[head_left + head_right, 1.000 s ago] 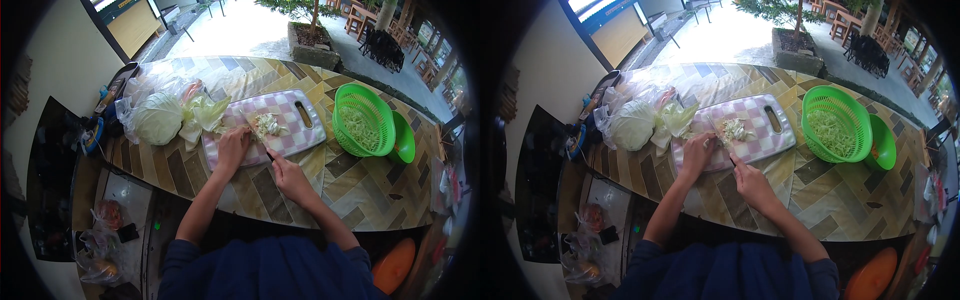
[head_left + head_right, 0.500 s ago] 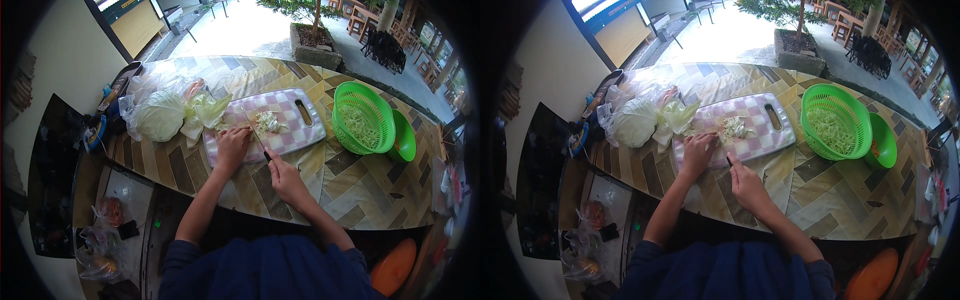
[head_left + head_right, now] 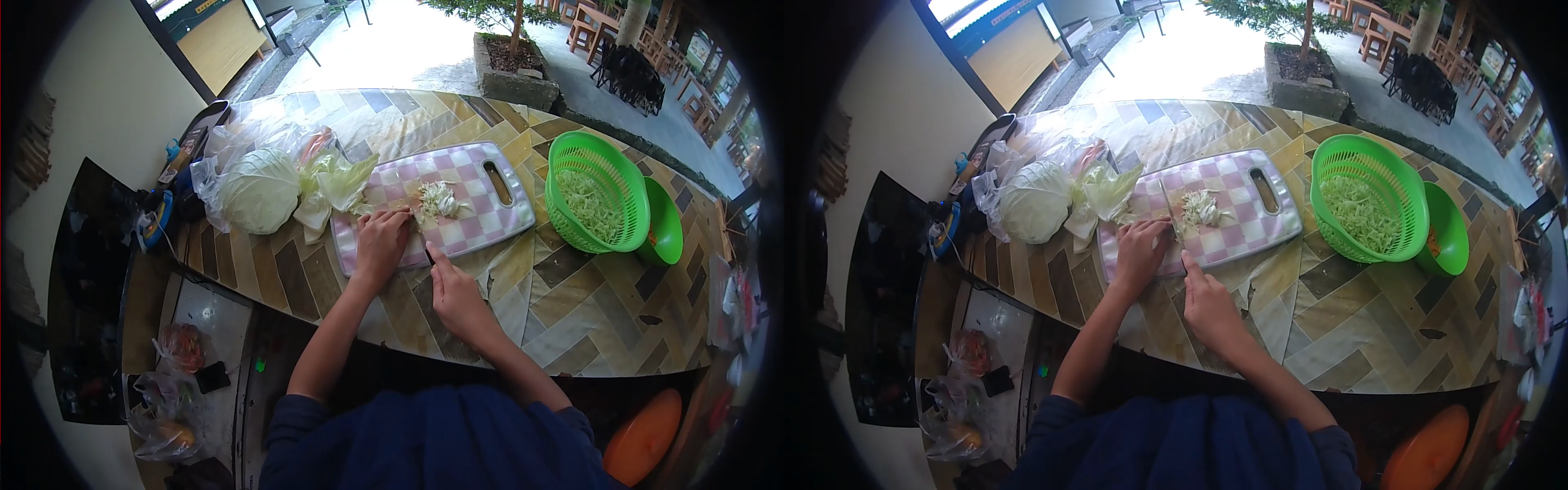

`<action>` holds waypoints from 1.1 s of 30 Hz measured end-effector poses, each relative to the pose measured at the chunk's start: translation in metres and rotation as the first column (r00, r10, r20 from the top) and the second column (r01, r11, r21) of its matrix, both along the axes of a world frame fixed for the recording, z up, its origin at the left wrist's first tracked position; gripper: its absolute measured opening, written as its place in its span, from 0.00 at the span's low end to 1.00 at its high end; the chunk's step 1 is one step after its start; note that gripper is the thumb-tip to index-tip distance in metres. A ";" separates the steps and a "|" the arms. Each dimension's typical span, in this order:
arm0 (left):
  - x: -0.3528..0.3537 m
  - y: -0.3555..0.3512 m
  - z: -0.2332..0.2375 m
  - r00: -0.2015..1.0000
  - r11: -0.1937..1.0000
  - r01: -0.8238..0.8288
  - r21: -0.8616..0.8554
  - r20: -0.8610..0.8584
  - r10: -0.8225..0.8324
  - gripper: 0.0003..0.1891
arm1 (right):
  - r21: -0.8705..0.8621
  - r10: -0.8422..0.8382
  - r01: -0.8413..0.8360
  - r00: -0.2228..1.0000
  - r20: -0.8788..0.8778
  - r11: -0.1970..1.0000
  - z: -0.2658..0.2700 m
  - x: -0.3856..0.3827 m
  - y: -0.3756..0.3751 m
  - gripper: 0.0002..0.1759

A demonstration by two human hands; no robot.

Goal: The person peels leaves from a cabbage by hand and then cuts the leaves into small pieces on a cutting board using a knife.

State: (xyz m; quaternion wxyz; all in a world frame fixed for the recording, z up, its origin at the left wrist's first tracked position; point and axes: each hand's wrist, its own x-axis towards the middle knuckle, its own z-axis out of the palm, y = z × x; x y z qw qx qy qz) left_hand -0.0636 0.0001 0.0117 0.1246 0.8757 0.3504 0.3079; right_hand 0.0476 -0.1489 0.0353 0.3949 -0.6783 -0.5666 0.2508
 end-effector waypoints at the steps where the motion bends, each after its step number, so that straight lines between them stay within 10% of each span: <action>1: 0.000 0.000 -0.001 1.000 1.000 0.002 0.000 0.002 -0.002 0.08 | 0.003 -0.010 0.010 1.000 0.004 1.000 -0.001 0.000 0.003 0.25; 15: 0.004 0.004 0.003 0.998 0.976 -0.057 -0.212 0.012 0.061 0.12 | 0.100 0.013 -0.020 0.998 0.068 0.995 -0.008 0.035 -0.008 0.25; 21: -0.009 0.014 0.005 0.999 0.989 0.040 -0.145 -0.020 -0.043 0.16 | -0.245 -0.094 -0.072 0.789 -0.607 0.967 0.015 0.053 -0.007 0.23; 24: -0.010 0.012 0.009 0.998 0.985 0.034 -0.171 -0.050 -0.043 0.17 | -0.240 -0.107 -0.053 0.788 -0.607 0.969 0.019 0.047 -0.012 0.23; 27: -0.011 0.009 0.008 0.997 0.989 0.029 -0.146 -0.062 -0.038 0.18 | 0.078 0.038 -0.021 0.974 -0.223 0.997 -0.005 0.042 -0.015 0.23; 33: -0.011 0.007 0.015 0.997 0.993 0.018 -0.117 -0.078 -0.027 0.16 | -0.068 0.001 -0.012 0.986 -0.167 0.998 0.013 0.046 -0.016 0.25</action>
